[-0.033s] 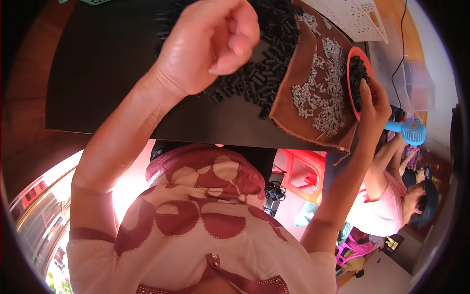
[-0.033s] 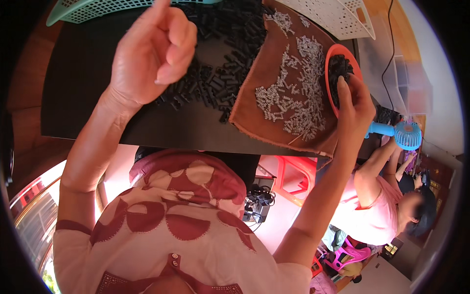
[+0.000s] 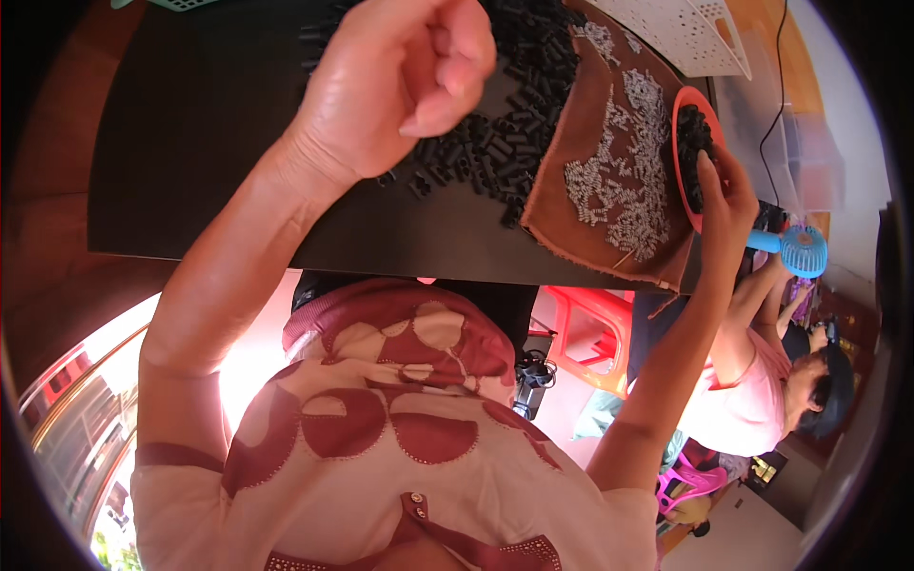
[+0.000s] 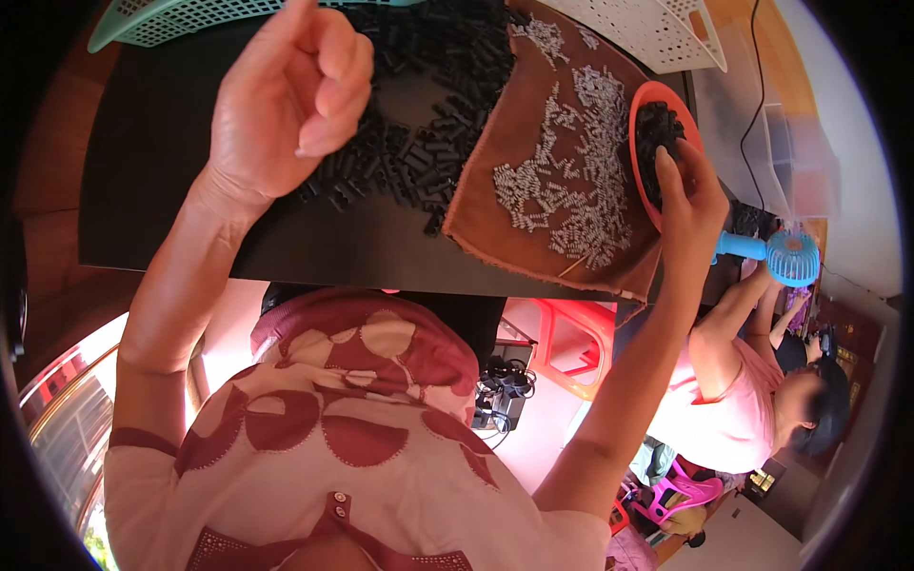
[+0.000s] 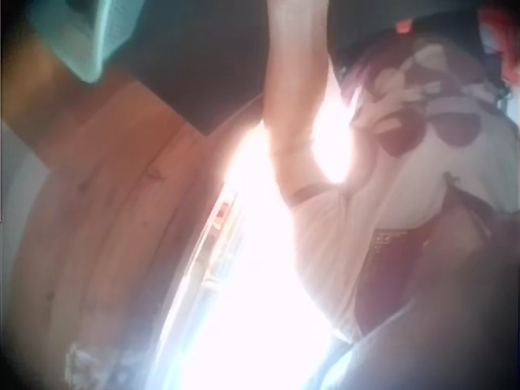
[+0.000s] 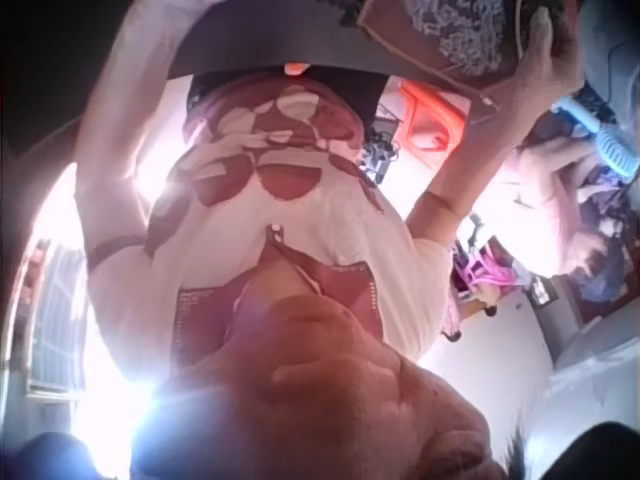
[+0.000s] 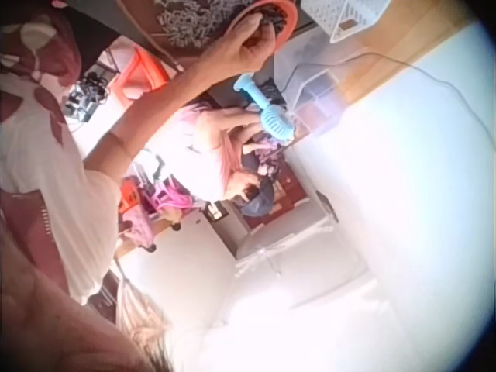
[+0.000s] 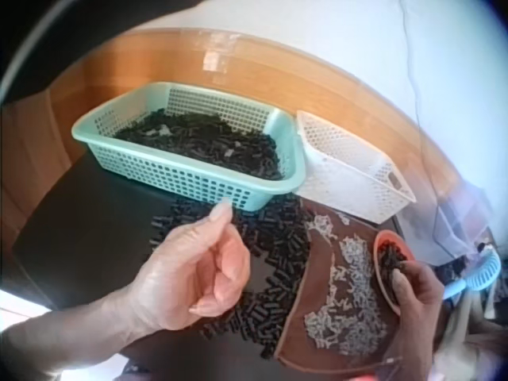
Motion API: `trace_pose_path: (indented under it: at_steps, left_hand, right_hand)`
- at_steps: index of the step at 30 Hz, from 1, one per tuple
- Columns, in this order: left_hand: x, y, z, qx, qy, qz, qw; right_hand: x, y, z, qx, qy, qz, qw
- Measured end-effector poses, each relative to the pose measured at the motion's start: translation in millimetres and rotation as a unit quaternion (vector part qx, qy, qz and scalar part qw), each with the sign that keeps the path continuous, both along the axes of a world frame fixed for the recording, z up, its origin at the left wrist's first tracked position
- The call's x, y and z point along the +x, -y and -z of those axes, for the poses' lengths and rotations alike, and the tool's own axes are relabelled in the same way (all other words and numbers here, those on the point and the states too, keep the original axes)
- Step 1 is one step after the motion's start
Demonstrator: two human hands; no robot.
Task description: The person assembles small components by inserting metal pins into black plastic pieces by hand and placing the assembled parts into a dish.
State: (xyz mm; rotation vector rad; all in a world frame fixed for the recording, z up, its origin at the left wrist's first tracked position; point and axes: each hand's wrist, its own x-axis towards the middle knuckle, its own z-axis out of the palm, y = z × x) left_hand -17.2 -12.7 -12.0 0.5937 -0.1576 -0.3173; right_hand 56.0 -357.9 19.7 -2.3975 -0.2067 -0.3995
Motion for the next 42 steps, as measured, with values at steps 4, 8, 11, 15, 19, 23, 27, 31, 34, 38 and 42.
trace_pose_path:
  at_steps: [4, 8, 11, 15, 19, 23, 27, 31, 34, 38, 42]
  left_hand:
    - [3.5, -9.3, -4.7, -0.021, 0.018, -0.09, 0.996]
    - [1.6, -18.9, -4.1, 0.014, 0.019, -0.14, 0.99]
    - [5.2, -23.5, -4.6, 0.028, 0.03, -0.172, 0.984]
    - [3.0, -26.4, -10.5, 0.026, -0.013, -0.2, 0.979]
    - [9.3, -30.7, -0.2, 0.025, 0.007, -0.203, 0.979]
    - [10.3, -28.7, -0.8, 0.033, 0.006, -0.202, 0.979]
    - [5.2, -25.0, -9.3, 0.042, -0.013, -0.2, 0.979]
    - [4.1, -26.0, -7.8, 0.041, -0.022, -0.209, 0.977]
    - [9.5, -27.7, -0.3, 0.043, -0.018, -0.215, 0.975]
    - [9.1, -27.9, 2.5, 0.043, -0.034, -0.208, 0.977]
    - [9.0, -26.9, -1.1, 0.045, -0.037, -0.198, 0.978]
  right_hand:
    - [11.8, 28.6, 0.6, -0.021, -0.045, -0.008, 0.999]
    - [-1.6, -21.7, -1.0, 0.018, -0.064, -0.063, 0.996]
    - [-8.6, -59.6, 0.9, -0.003, -0.071, -0.138, 0.988]
    - [-2.0, -79.3, -5.2, -0.074, -0.044, -0.219, 0.972]
    - [12.7, -72.7, -0.1, -0.267, 0.024, -0.19, 0.944]
    - [8.3, -91.5, -7.3, -0.236, 0.023, -0.223, 0.945]
    - [4.2, -122.4, -5.4, -0.109, -0.034, -0.316, 0.942]
    - [11.1, -143.1, 7.5, -0.137, 0.009, -0.346, 0.928]
    - [13.7, -155.4, 12.0, -0.245, 0.045, -0.344, 0.905]
    - [10.5, -165.8, 7.8, -0.236, 0.041, -0.355, 0.904]
    - [13.7, -169.9, 2.6, -0.22, 0.024, -0.358, 0.907]
